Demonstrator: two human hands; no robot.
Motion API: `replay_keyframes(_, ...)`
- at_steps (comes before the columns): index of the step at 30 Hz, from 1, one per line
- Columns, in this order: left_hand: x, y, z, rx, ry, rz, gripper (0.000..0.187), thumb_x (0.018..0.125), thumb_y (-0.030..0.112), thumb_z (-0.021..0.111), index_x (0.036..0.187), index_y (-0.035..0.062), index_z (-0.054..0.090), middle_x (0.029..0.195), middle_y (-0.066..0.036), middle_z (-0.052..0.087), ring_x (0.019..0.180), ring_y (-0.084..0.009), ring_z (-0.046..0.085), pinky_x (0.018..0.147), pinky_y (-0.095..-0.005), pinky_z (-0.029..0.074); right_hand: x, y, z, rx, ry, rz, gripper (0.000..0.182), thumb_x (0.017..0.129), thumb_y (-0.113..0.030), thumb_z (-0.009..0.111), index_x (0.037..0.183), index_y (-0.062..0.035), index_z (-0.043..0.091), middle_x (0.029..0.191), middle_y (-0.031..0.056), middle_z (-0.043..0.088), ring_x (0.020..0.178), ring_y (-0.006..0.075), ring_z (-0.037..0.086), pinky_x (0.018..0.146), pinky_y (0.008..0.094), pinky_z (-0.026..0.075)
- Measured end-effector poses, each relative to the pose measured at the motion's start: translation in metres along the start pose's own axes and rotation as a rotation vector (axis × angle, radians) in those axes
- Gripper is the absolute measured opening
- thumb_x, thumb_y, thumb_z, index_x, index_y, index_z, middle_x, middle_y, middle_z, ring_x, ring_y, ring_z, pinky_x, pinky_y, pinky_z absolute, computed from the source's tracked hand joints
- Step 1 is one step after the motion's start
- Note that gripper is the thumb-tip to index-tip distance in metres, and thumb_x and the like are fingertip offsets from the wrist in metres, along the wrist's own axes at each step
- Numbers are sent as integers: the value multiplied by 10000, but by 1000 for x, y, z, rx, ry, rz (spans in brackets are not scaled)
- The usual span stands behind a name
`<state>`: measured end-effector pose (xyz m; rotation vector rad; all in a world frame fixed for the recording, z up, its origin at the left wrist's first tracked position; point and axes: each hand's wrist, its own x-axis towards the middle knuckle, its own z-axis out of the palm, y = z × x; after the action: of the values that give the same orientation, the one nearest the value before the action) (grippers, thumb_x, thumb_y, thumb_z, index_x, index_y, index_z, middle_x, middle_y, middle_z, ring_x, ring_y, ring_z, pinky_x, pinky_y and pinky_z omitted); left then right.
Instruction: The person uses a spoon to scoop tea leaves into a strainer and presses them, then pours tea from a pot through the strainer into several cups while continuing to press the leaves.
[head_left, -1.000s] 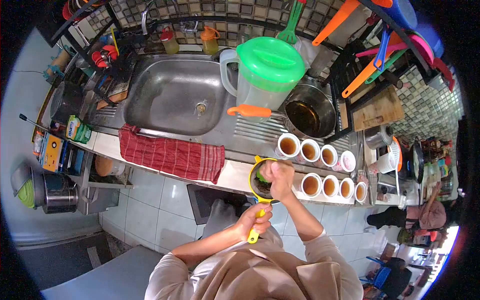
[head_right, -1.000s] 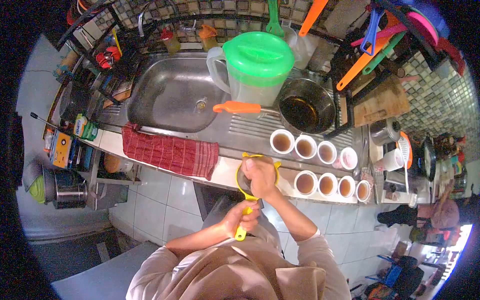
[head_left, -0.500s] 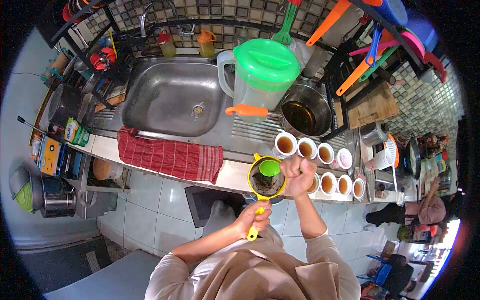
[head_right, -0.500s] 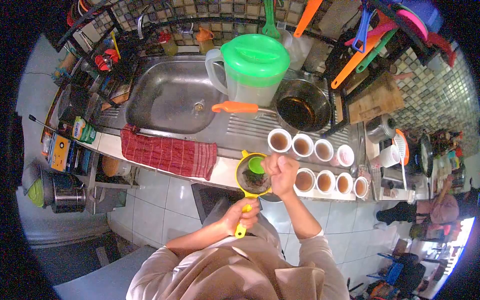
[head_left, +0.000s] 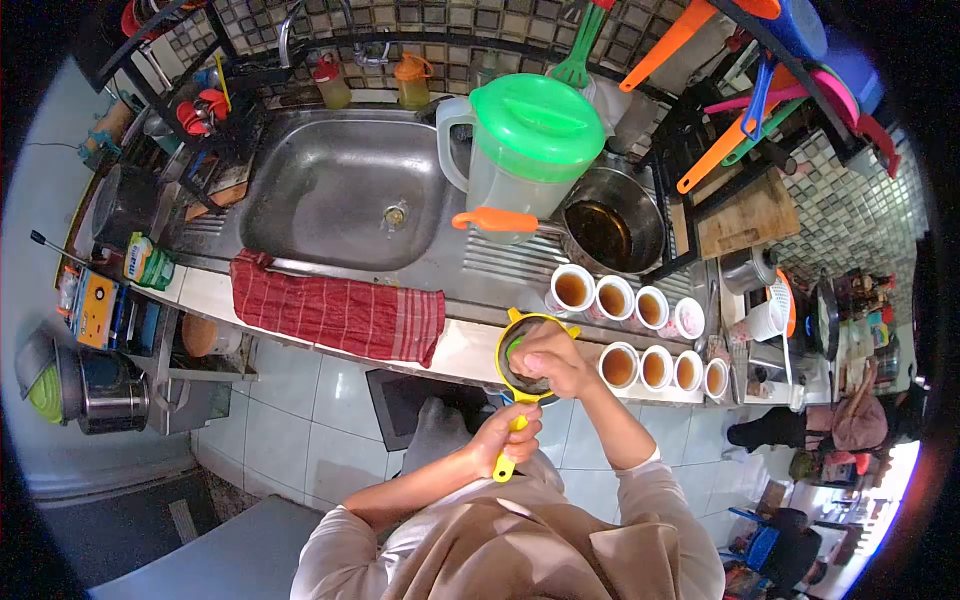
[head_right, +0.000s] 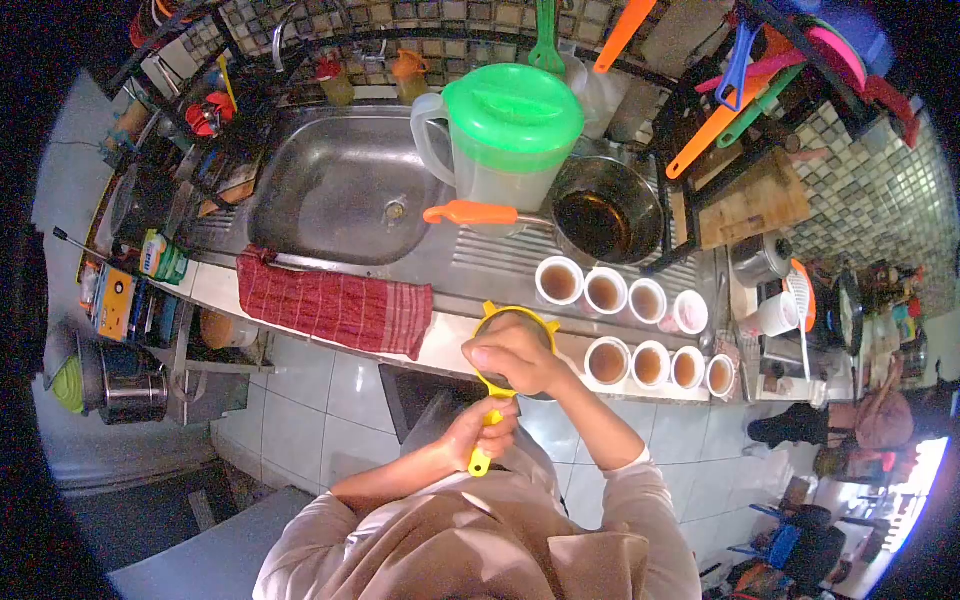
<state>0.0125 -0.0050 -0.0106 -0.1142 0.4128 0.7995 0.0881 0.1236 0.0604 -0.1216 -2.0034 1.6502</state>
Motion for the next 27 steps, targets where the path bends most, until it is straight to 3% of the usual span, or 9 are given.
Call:
replay_keyframes(4, 0, 1, 1, -11, 0, 2, 238, 822, 301, 467, 667, 148, 369, 460, 56, 252, 347, -47, 223, 305, -181, 175, -5, 8, 7, -26, 128, -44, 429, 816, -259, 390, 464, -37, 284, 415, 39, 290, 360, 170, 288, 386, 280, 262)
replay_keyframes(6, 0, 1, 1, -9, 5, 3, 230, 826, 297, 466, 672, 150, 378, 459, 55, 254, 348, -47, 229, 303, -181, 176, -10, 12, 9, -55, 302, -52, 449, 816, -287, 393, 455, -45, 278, 413, 34, 296, 356, 165, 286, 386, 281, 265)
replay_keyframes(10, 1, 1, -2, -7, -2, -14, 220, 829, 293, 462, 677, 153, 387, 461, 54, 254, 348, -48, 232, 304, -180, 177, -14, 13, 14, -40, 359, -29, 468, 818, -307, 392, 447, -49, 269, 410, 29, 300, 350, 163, 287, 384, 281, 270)
replay_keyframes(18, 0, 2, -3, -16, 11, -45, 208, 830, 294, 458, 678, 165, 400, 468, 57, 259, 347, -45, 233, 307, -182, 185, -13, 9, 19, 131, 527, -1, 515, 846, -333, 390, 437, -53, 249, 408, 19, 254, 357, 126, 217, 373, 268, 186)
replay_keyframes(27, -2, 3, 2, -2, 19, -13, 191, 827, 273, 454, 697, 152, 385, 478, 57, 251, 359, -43, 222, 316, -189, 153, -13, 14, 23, 111, 633, -71, 502, 857, -344, 401, 469, -54, 273, 427, 10, 261, 369, 120, 223, 389, 268, 194)
